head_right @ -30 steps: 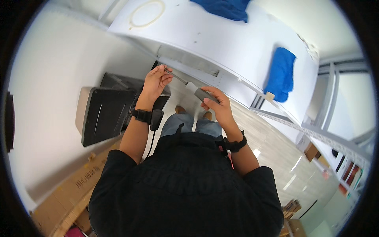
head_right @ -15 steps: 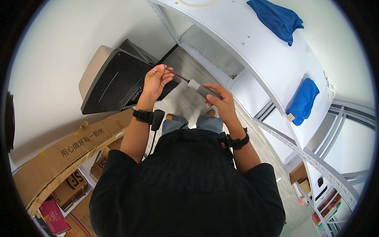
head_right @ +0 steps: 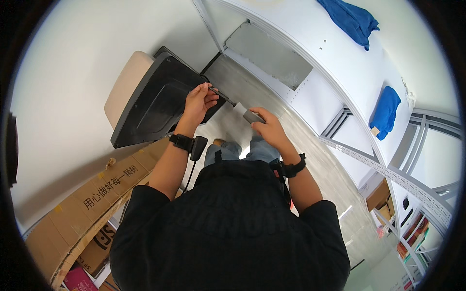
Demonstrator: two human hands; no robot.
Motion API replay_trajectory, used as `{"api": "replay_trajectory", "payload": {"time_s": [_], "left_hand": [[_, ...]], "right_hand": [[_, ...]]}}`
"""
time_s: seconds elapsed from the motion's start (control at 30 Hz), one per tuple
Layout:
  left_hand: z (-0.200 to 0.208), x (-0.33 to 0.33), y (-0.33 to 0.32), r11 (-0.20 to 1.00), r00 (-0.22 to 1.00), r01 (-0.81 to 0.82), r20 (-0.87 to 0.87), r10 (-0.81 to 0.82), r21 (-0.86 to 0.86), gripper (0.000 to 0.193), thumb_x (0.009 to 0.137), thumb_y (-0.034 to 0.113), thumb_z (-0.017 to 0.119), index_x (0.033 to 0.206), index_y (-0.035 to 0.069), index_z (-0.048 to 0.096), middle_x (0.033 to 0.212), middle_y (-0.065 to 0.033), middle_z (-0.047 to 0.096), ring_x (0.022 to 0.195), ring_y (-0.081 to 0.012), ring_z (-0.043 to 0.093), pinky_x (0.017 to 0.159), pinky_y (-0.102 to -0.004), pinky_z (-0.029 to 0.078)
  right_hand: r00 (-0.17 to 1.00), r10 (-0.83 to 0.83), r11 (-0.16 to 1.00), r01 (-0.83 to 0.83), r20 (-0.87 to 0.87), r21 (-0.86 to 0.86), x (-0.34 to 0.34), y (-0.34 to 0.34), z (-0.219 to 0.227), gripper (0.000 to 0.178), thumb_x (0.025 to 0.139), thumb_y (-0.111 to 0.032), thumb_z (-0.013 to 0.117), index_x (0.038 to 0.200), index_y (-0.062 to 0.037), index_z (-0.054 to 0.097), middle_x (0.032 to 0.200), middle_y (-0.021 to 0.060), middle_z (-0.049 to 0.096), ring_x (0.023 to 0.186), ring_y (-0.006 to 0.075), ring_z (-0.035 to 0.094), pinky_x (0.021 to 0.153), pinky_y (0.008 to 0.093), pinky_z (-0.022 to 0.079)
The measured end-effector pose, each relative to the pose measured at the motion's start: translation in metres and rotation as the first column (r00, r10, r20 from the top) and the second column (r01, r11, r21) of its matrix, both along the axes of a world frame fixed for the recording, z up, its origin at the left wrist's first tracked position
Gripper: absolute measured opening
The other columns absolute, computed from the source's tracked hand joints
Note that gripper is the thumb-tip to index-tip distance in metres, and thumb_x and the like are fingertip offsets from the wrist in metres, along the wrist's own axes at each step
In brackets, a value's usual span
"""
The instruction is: The person wipes the interior of an open electronic device with a blue cloth, then uses a screwdriver to fasten screws into the device's casing and a metal backplate. The person secures the backplate to the device and tightens multiple screws.
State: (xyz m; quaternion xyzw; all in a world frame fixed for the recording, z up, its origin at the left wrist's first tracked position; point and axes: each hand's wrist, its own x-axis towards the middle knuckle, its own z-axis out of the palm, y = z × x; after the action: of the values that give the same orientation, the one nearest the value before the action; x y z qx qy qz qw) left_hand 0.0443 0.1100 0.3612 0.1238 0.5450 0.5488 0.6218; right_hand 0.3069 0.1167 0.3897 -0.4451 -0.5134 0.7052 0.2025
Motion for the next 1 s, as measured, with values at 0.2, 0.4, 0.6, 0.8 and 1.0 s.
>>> {"api": "replay_trajectory", "payload": {"time_s": [0.2, 0.4, 0.6, 0.8, 1.0], "left_hand": [[-0.024, -0.005, 0.011, 0.998, 0.995, 0.023, -0.095, -0.029, -0.058, 0.024, 0.098, 0.028, 0.052, 0.111, 0.008, 0.056, 0.088, -0.0065, 0.066, 0.076, -0.0171, 0.065, 0.068, -0.0305, 0.054], [-0.060, -0.024, 0.029, 0.923, 0.394, 0.309, -0.852, -0.345, -0.231, 0.049, 0.092, 0.025, 0.056, 0.138, 0.013, 0.040, 0.085, -0.0137, 0.066, 0.079, -0.0306, 0.064, 0.070, -0.0419, 0.051], [-0.045, -0.027, 0.058, 0.713, 0.053, 0.229, -0.723, -0.689, -0.663, 0.064, 0.089, 0.024, 0.055, 0.146, 0.014, 0.026, 0.096, -0.0199, 0.067, 0.087, -0.0388, 0.064, 0.076, -0.0484, 0.050], [-0.051, -0.023, 0.064, 0.669, -0.071, 0.174, -0.686, -0.724, -0.723, 0.049, 0.088, 0.027, 0.056, 0.131, 0.008, 0.040, 0.097, -0.0220, 0.066, 0.089, -0.0387, 0.065, 0.075, -0.0487, 0.051], [-0.063, -0.025, 0.062, 0.675, -0.107, 0.157, -0.692, -0.714, -0.721, 0.035, 0.087, 0.030, 0.059, 0.112, 0.007, 0.047, 0.093, -0.0224, 0.066, 0.086, -0.0397, 0.065, 0.074, -0.0486, 0.052]], "right_hand": [[0.993, -0.081, 0.986, 0.066, -0.091, -0.155, -0.007, 0.013, -0.021, 0.044, 0.078, -0.004, 0.052, 0.122, -0.0025, 0.055, 0.083, 0.0052, 0.059, 0.060, 0.0091, 0.053, 0.058, 0.0215, 0.044], [0.994, -0.035, 0.991, 0.021, -0.100, -0.130, -0.024, 0.034, -0.035, 0.045, 0.078, -0.004, 0.052, 0.123, -0.0027, 0.055, 0.085, 0.0053, 0.060, 0.062, 0.0084, 0.053, 0.058, 0.0213, 0.044], [0.990, -0.047, 0.991, 0.029, -0.131, -0.131, -0.045, 0.035, -0.055, 0.042, 0.076, -0.007, 0.056, 0.118, -0.0054, 0.057, 0.088, 0.0042, 0.058, 0.062, 0.0092, 0.048, 0.057, 0.0242, 0.041], [0.997, -0.020, 0.997, 0.014, -0.075, -0.078, -0.064, 0.030, -0.049, 0.045, 0.077, -0.002, 0.054, 0.122, -0.0014, 0.054, 0.088, 0.0044, 0.058, 0.062, 0.0087, 0.049, 0.057, 0.0225, 0.040], [0.997, -0.046, 0.993, 0.040, -0.059, -0.109, -0.074, 0.021, -0.057, 0.043, 0.079, -0.011, 0.059, 0.121, -0.0069, 0.056, 0.093, 0.0054, 0.060, 0.066, 0.0102, 0.052, 0.060, 0.0252, 0.044]]}}
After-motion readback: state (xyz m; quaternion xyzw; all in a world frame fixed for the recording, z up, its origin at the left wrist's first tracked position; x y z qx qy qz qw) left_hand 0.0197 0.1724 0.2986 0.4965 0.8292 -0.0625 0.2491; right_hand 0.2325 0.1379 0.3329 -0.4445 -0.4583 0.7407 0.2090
